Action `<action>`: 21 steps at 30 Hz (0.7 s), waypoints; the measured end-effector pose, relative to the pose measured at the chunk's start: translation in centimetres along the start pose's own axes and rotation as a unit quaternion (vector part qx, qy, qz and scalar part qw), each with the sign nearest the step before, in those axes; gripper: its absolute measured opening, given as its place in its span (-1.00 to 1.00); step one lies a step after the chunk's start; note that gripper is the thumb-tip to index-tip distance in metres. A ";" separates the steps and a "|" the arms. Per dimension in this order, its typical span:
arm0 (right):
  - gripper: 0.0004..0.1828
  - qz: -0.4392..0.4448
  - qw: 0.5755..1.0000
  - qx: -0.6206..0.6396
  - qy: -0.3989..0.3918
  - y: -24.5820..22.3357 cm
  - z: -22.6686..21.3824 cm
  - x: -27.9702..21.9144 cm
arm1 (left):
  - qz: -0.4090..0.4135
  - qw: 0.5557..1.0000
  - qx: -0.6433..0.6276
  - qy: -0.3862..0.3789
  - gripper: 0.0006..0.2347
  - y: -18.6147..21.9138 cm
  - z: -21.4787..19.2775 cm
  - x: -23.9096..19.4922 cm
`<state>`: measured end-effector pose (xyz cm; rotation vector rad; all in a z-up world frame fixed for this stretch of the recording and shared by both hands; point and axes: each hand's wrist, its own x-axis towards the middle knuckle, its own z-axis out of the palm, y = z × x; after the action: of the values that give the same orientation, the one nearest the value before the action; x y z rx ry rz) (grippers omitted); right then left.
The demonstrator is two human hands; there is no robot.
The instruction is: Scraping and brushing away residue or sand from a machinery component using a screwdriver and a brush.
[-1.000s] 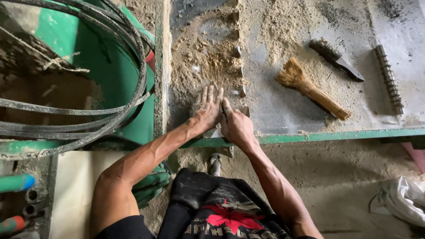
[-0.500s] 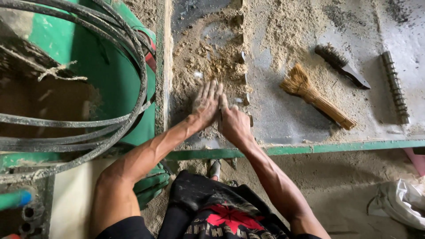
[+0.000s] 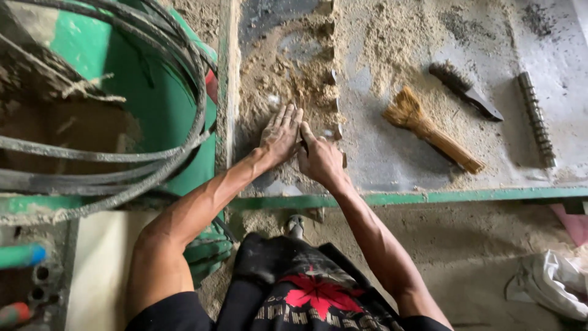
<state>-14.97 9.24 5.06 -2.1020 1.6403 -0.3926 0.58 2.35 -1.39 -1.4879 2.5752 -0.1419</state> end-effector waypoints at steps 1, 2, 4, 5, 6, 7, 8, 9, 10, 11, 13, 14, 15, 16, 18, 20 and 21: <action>-0.33 0.001 1.000 0.000 -0.003 -0.1 0.1 -1.1 | 0.000 1.000 -0.003 -0.002 -0.36 0.7 -0.4 -1.0; -0.32 0.004 1.000 0.010 -0.002 -0.3 0.1 -2.0 | -0.002 0.998 -0.053 -0.024 -0.32 1.2 -0.9 -1.8; -0.30 0.004 1.000 0.021 -0.001 -0.4 0.3 -3.1 | -0.006 0.994 -0.102 -0.045 -0.28 1.7 -0.5 -2.8; -0.29 -0.008 1.000 0.018 0.015 -0.3 0.6 -3.4 | -0.001 0.996 -0.086 -0.011 -0.30 1.6 0.6 -3.0; -0.28 -0.017 0.999 0.015 0.030 -0.1 0.9 -3.9 | 0.006 0.997 -0.072 0.023 -0.33 1.8 1.8 -3.3; -0.28 -0.017 0.999 0.015 0.028 -0.5 0.5 -4.6 | 0.005 0.997 -0.073 0.022 -0.33 2.2 2.2 -3.7; -0.31 -0.019 0.999 0.010 0.029 -0.9 0.0 -5.0 | 0.012 0.999 -0.043 0.024 -0.33 2.4 2.5 -4.0; -0.33 -0.022 0.999 0.005 0.030 -1.4 -0.5 -5.2 | 0.018 0.999 -0.013 0.027 -0.34 2.4 2.8 -4.1; -0.33 -0.024 0.999 0.005 0.030 -1.5 -0.5 -5.4 | 0.016 0.999 -0.013 0.028 -0.34 2.5 2.3 -4.4; -0.38 -0.017 1.000 0.002 0.021 -1.6 -0.5 -5.4 | 0.029 0.999 0.014 0.016 -0.35 2.5 1.9 -4.5; -0.42 -0.009 1.000 0.001 0.004 -1.7 0.1 -5.7 | 0.042 0.998 0.038 -0.003 -0.37 2.9 1.2 -5.5; -0.41 -0.014 1.000 -0.016 0.010 -1.7 0.3 -5.4 | 0.039 0.999 0.007 0.005 -0.38 2.9 0.5 -5.5; -0.40 -0.020 0.999 -0.032 0.016 -1.7 0.4 -5.0 | 0.035 0.999 -0.025 0.013 -0.39 2.8 -0.2 -5.5; -0.40 -0.019 0.999 -0.031 0.016 -1.6 0.5 -4.4 | 0.036 0.999 -0.025 0.012 -0.39 2.5 0.5 -4.6; -0.42 0.003 1.000 -0.028 -0.006 -1.5 0.6 -3.2 | 0.012 0.997 -0.065 0.032 -0.38 1.8 2.0 -2.9; -0.42 0.000 1.000 -0.027 0.004 -0.9 1.2 -1.4 | 0.008 0.997 -0.068 0.023 -0.39 0.7 1.3 -1.8; -0.42 -0.004 1.000 -0.026 0.015 -0.7 1.4 -0.3 | 0.004 0.997 -0.070 0.015 -0.39 0.1 0.8 -1.1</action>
<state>-13.83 9.91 4.23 -2.1507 1.6774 -0.3888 1.20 3.32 -2.05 -1.5321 2.6644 0.0170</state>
